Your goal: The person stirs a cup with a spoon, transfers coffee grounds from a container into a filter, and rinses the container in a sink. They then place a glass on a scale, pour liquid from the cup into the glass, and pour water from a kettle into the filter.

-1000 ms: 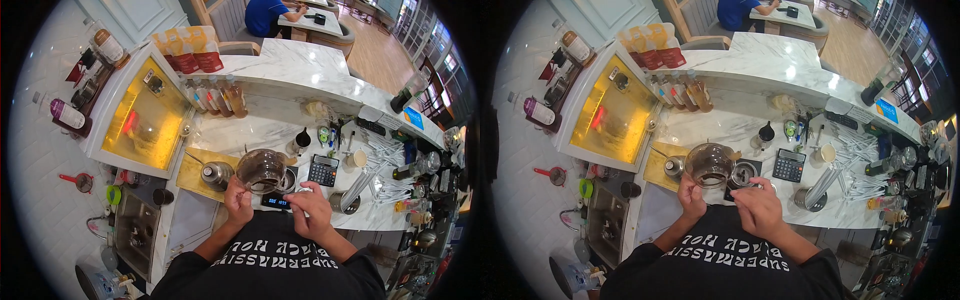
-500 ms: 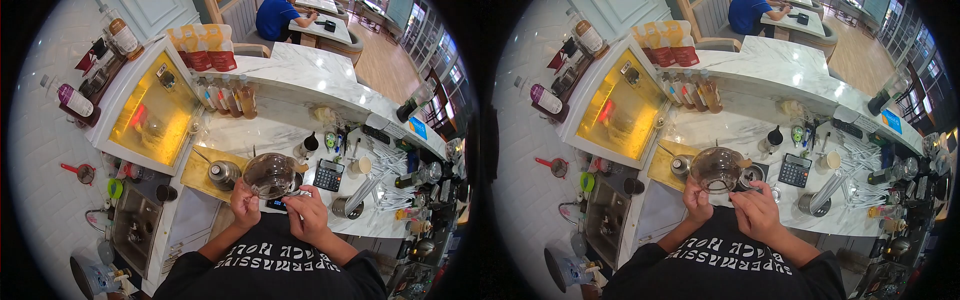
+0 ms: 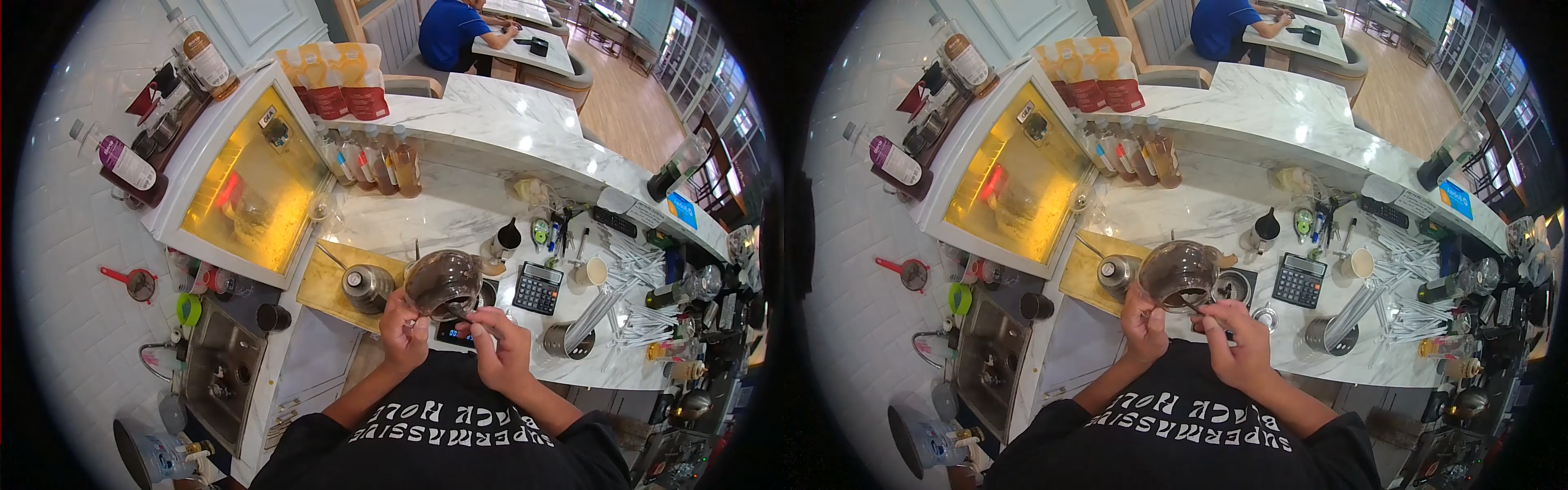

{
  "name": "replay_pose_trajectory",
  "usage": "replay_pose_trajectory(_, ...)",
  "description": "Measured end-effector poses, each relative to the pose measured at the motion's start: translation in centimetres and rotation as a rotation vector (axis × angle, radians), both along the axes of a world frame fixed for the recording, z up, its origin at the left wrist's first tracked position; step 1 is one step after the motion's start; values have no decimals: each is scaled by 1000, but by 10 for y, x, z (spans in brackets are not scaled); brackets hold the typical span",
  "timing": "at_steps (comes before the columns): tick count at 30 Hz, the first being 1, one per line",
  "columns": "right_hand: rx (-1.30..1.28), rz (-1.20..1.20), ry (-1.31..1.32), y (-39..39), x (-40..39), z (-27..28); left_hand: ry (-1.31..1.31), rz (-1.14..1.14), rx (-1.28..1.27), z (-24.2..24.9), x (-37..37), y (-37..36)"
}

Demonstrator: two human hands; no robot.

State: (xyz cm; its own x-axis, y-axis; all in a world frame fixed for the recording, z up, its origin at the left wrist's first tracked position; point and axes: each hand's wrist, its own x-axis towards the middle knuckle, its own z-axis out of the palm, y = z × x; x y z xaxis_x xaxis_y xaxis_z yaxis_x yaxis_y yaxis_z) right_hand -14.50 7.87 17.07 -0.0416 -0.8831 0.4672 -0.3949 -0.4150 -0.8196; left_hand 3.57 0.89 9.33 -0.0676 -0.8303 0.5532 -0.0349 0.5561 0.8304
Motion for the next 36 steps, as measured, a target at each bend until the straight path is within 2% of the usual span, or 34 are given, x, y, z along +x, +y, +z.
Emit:
replay_pose_trajectory(2,387,13,-672,-1,6,-6,-10,-12,20,-9,-2,-2)
replay_pose_trajectory(3,384,10,-674,-3,4,-10,-20,-24,44,-11,-4,-3)
replay_pose_trajectory(5,443,3,-837,-8,-2,-15,-42,-37,61,-12,-6,-3)
replay_pose_trajectory(10,445,-91,-839,-13,-7,-18,-106,-91,89,-22,-12,-5)
replay_pose_trajectory(15,460,-142,-845,-17,-15,-27,-45,-69,257,-31,-15,-4)
replay_pose_trajectory(23,420,-172,-829,-10,-29,-25,21,-22,318,-44,-18,-10)
replay_pose_trajectory(30,386,-300,-792,3,-52,-54,49,4,345,-51,-14,-12)
replay_pose_trajectory(34,354,-373,-732,10,-60,-85,48,1,393,-51,-10,-8)
replay_pose_trajectory(36,344,-390,-535,13,-60,-95,49,-6,342,-54,-11,-9)
